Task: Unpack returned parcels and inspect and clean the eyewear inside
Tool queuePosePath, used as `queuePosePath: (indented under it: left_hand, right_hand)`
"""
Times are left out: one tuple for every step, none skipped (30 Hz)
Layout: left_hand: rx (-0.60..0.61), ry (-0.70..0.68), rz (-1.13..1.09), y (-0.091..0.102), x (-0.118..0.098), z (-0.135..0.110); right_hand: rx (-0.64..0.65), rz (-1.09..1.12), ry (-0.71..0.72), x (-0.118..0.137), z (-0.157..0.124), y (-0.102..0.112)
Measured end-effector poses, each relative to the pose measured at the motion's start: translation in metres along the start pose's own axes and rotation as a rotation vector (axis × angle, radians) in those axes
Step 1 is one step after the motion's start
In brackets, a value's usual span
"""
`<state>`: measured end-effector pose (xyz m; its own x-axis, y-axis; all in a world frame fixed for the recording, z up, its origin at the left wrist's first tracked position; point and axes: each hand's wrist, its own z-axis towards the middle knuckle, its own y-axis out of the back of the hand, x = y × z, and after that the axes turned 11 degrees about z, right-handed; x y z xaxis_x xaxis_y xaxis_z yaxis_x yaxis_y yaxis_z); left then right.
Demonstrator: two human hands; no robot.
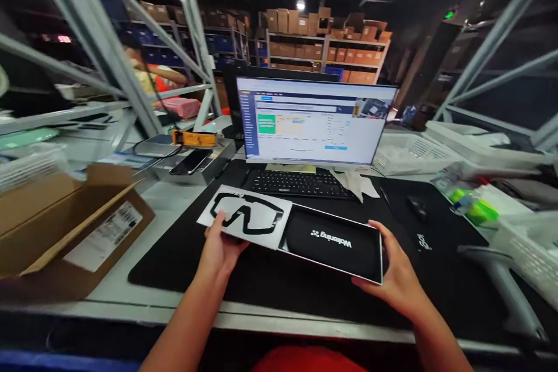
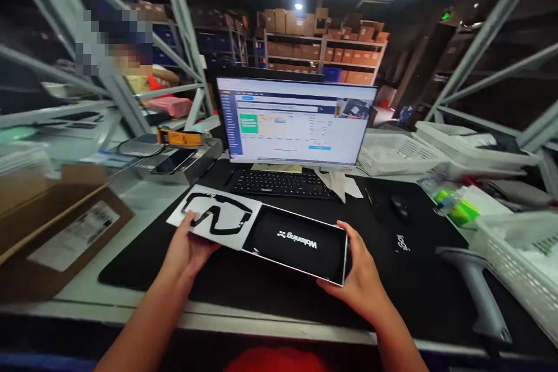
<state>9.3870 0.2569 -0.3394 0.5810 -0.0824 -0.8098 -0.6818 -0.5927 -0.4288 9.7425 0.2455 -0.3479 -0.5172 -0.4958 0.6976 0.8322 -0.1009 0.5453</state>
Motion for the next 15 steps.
queuePosePath:
  left_hand:
    - [0.005,-0.047,0.011,0.002,0.001,0.002]
    - [0.017,-0.084,0.021,0.003,0.002,0.003]
    - [0.031,-0.105,0.029,0.005,0.003,0.004]
    - [0.04,-0.109,0.035,0.006,0.004,0.005]
    - [0.041,-0.112,0.035,0.007,0.005,0.004]
    - [0.036,-0.114,0.03,0.008,0.006,0.004]
    - [0.033,-0.115,0.024,0.009,0.007,0.002]
    - [0.027,-0.112,0.017,0.009,0.007,0.0]
    - [0.022,-0.109,0.012,0.009,0.008,-0.002]
    - [0.022,-0.105,0.01,0.009,0.008,-0.004]
    - [0.022,-0.101,0.01,0.009,0.008,-0.006]
    - [0.022,-0.097,0.012,0.01,0.009,-0.007]
    - [0.021,-0.093,0.016,0.01,0.009,-0.009]
    - [0.016,-0.091,0.021,0.011,0.01,-0.01]
    - [0.009,-0.09,0.027,0.012,0.011,-0.01]
  right_hand:
    - [0.005,0.009,0.001,0.003,0.0,-0.001]
    - [0.012,0.015,0.004,0.006,0.0,-0.001]
    - [0.02,0.018,0.008,0.009,0.0,0.0]
    - [0.032,0.02,0.011,0.012,-0.001,0.0]
    - [0.049,0.022,0.016,0.015,-0.002,0.002]
    - [0.072,0.025,0.026,0.018,-0.003,0.003]
    - [0.103,0.03,0.035,0.02,-0.004,0.005]
    - [0.14,0.032,0.041,0.022,-0.006,0.006]
    - [0.18,0.029,0.042,0.023,-0.007,0.008]
    - [0.22,0.023,0.038,0.023,-0.009,0.009]
    - [0.252,0.012,0.029,0.023,-0.011,0.009]
    - [0.276,0.0,0.014,0.023,-0.013,0.01]
    - [0.291,-0.012,-0.001,0.022,-0.015,0.01]
    - [0.302,-0.023,-0.013,0.021,-0.017,0.01]
    - [0.313,-0.032,-0.024,0.02,-0.019,0.011]
